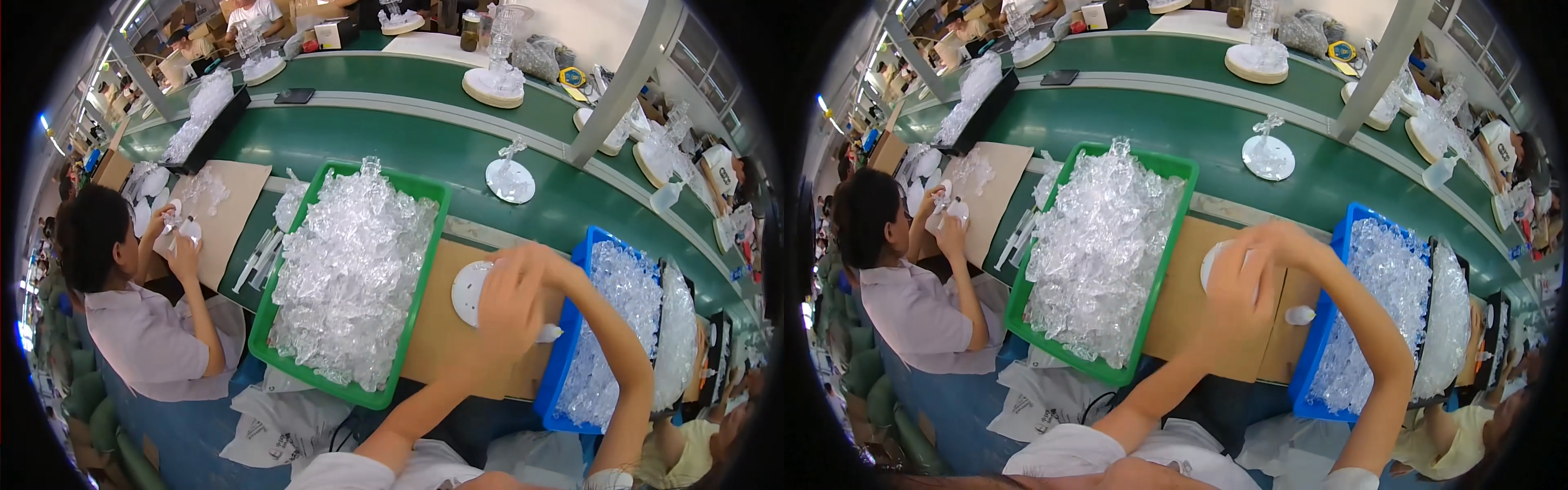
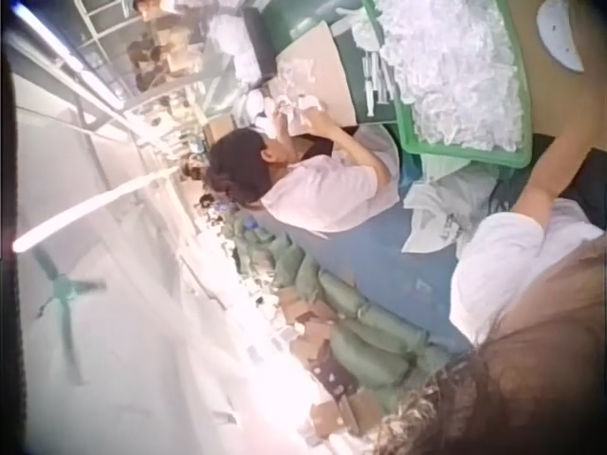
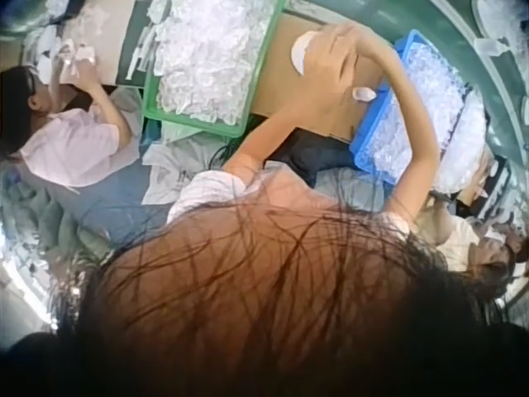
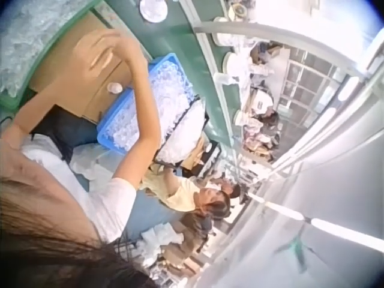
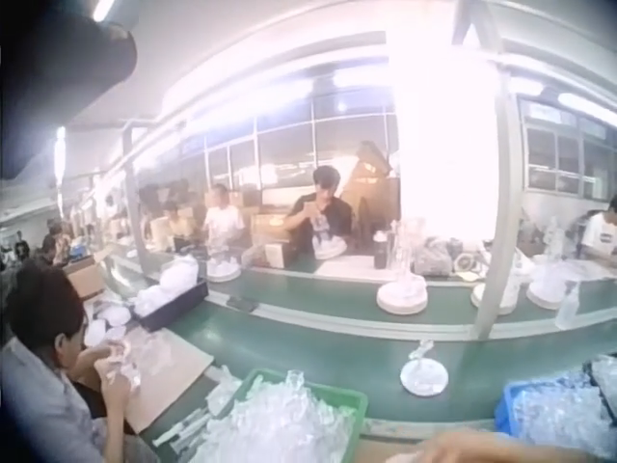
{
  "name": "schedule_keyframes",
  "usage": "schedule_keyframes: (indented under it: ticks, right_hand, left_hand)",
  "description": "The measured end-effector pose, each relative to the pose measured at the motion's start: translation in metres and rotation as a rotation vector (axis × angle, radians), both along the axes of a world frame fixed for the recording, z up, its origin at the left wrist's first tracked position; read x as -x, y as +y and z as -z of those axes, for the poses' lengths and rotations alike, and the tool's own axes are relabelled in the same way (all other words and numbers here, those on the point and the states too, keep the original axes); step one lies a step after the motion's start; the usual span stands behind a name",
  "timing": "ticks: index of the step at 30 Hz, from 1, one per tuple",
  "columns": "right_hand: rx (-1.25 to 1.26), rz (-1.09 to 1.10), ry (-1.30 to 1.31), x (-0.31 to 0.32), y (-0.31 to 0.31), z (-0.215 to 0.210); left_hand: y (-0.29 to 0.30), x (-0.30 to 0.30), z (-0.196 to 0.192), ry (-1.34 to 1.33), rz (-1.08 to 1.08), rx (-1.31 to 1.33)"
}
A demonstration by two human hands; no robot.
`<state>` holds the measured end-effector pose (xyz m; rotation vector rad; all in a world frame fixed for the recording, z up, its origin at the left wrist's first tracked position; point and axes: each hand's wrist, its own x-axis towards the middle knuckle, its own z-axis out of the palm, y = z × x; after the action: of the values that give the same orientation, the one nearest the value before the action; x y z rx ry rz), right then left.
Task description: Assembling decorative crystal-like ornaments by gluing components onto a circular base on a factory assembly line.
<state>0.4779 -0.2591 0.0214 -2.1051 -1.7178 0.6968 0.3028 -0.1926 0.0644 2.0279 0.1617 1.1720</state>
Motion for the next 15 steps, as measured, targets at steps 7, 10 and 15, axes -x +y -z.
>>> schedule_keyframes:
  ticks: [7, 10, 15]
  right_hand:
    - [-0.324, 0.255, -0.183, 0.030, 0.133, -0.053]
    - [-0.015, 0.460, -0.330, 0.046, 0.208, -0.023]
    - [0.113, 0.489, -0.308, 0.036, 0.224, 0.003]
  left_hand:
    - [0.015, 0.083, 0.163, 0.554, 0.000, -0.147]
    - [0.012, 0.076, 0.178, 0.725, -0.034, -0.330]
    - [0.005, 0.088, 0.171, 0.726, 0.029, -0.337]
